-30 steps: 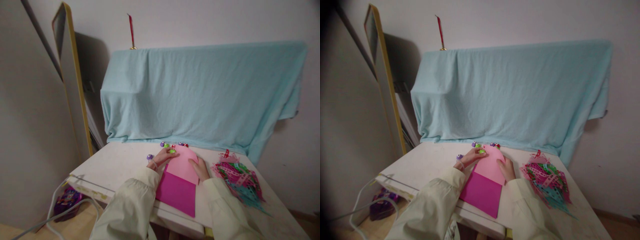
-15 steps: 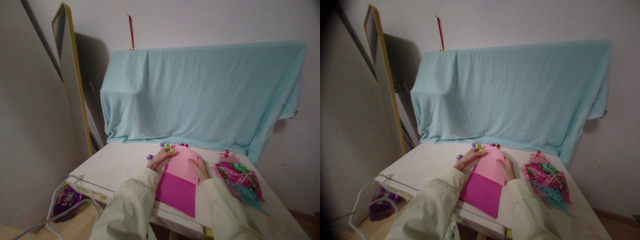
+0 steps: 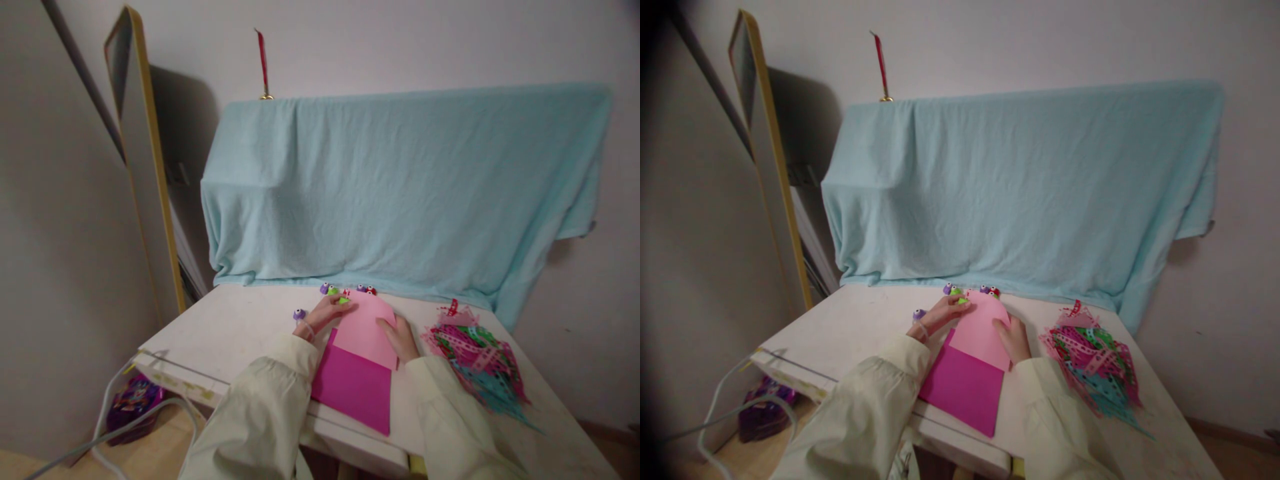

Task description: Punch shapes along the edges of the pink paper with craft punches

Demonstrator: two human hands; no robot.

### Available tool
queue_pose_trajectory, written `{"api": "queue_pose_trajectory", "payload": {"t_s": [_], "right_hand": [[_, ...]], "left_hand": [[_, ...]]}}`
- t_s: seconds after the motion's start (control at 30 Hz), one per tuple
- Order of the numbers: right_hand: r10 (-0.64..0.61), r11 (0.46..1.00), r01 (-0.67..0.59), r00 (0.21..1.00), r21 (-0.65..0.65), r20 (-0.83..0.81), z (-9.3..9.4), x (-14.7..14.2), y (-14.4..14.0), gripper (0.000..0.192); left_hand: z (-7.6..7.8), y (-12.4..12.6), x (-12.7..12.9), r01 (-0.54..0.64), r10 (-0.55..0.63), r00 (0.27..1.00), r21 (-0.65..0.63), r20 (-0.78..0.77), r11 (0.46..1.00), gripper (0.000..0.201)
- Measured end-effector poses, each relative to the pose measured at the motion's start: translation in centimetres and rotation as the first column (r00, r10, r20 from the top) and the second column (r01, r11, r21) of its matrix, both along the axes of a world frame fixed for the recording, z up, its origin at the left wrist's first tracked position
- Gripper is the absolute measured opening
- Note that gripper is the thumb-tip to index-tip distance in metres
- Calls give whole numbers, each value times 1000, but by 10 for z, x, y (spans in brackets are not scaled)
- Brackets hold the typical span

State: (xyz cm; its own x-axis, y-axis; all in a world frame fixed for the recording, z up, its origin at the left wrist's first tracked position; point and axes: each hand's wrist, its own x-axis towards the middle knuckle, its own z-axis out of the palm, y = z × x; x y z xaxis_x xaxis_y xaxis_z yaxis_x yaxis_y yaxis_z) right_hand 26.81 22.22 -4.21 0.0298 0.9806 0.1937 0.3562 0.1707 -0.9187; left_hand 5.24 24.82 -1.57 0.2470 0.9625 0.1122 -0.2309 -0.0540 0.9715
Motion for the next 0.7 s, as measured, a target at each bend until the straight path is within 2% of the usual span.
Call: {"api": "queue_pose_trajectory", "payload": {"t_s": [0.13,0.5,0.7], "right_hand": [[18,1000,-19,1000,9,9,1,1,-1,35],[-4,1000,4,1000,6,22,-4,1,3,33],[-10,1000,10,1000,-1,2,-3,2,2,34]], "left_hand": [[-2,2,-2,106,-106,994,-31,-16,994,38],[-8,7,-3,130,-129,991,-23,22,991,36],[-7,6,-5,96,-95,995,0,-34,995,40]]}}
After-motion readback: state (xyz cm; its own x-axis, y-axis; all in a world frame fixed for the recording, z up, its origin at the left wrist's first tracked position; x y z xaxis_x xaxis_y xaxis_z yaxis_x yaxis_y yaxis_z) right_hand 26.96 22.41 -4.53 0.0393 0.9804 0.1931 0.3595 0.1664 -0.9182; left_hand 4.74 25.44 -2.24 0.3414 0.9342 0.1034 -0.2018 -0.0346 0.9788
